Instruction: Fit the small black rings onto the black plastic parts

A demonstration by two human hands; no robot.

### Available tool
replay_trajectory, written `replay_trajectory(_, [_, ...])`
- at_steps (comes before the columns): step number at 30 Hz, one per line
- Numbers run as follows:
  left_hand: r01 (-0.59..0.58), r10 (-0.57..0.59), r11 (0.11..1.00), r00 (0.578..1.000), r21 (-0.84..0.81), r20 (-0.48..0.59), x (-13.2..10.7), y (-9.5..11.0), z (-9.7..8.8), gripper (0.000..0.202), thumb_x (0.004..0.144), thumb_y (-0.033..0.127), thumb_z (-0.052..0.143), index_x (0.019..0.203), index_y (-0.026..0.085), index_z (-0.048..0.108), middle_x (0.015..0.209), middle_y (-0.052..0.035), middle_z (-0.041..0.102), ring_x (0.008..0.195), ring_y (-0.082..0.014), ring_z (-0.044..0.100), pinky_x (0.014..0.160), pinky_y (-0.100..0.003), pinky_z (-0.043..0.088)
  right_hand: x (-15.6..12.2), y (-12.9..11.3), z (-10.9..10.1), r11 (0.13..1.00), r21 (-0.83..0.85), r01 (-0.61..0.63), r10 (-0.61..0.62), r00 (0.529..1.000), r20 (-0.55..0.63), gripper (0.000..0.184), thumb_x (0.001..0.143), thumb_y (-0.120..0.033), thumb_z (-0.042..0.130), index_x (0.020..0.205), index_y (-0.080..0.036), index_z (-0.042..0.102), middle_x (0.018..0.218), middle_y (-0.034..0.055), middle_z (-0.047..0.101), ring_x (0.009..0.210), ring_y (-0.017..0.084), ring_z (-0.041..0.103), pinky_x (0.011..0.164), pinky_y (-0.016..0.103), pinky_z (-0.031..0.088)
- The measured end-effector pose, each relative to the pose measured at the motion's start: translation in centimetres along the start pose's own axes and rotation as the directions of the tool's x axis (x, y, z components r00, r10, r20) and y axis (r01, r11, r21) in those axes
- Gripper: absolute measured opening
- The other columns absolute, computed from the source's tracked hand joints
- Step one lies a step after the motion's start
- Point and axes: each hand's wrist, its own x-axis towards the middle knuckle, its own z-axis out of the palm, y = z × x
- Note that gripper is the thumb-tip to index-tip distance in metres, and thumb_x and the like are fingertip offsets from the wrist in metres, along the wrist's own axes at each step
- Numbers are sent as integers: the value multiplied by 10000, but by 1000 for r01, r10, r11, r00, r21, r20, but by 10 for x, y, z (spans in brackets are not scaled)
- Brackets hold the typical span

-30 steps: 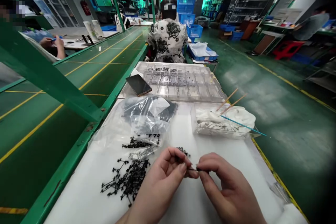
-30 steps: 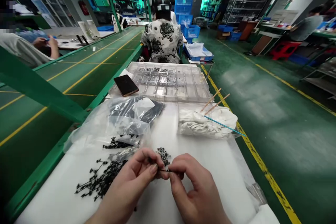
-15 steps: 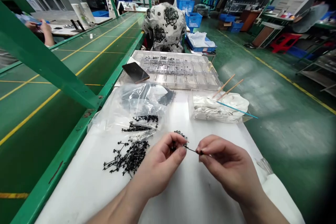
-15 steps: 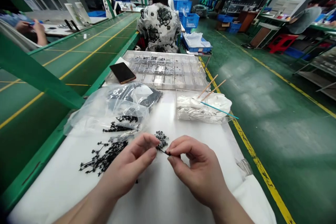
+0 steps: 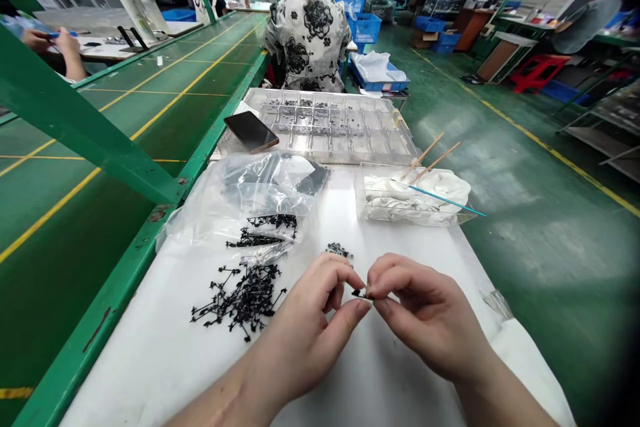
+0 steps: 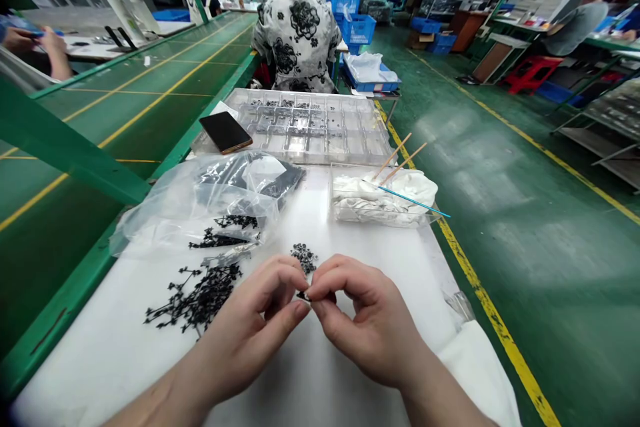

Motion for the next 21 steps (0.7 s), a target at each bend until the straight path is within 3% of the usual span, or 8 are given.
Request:
replay_trajectory(3, [12,-12,1000,1000,-5,9,1,0,-1,71,1079,265,600,1121,243,654,1021,-11,630,765,-160,527,697,-304,414,0,-1,-1,999,-42,11,-10,1000,14,211,955,-69,700,989,-265,771,910,27,715,828,153,697,735,258,569])
replay_trajectory(10, [11,-13,1000,997,25,78,4,2,-4,176,1094,313,588,976,224,684,889,-10,657,808,-188,603,742,-309,435,-1,1,-6,997,-75,1,0,1000,16,146,970,-137,727,1012,-260,794,938,45,676,834,169,673,731,287,577])
replay_trajectory(17, [12,-13,1000,997,15,71,3,3,-2,138,1084,297,597,1034,223,702,882,-3,671,782,-175,599,720,-290,440,1,1,-5,999,-45,-13,16,998,57,162,984,-156,716,1048,-274,807,957,43,675,843,166,671,743,291,578])
replay_trajectory(21, [24,-24,1000,999,15,38,3,4,-4,108,1066,295,629,1017,231,700,829,16,648,727,-159,563,685,-280,413,-2,5,-12,1000,-18,-19,18,999,-37,125,978,-202,740,1071,-257,803,988,60,678,841,178,665,728,310,568])
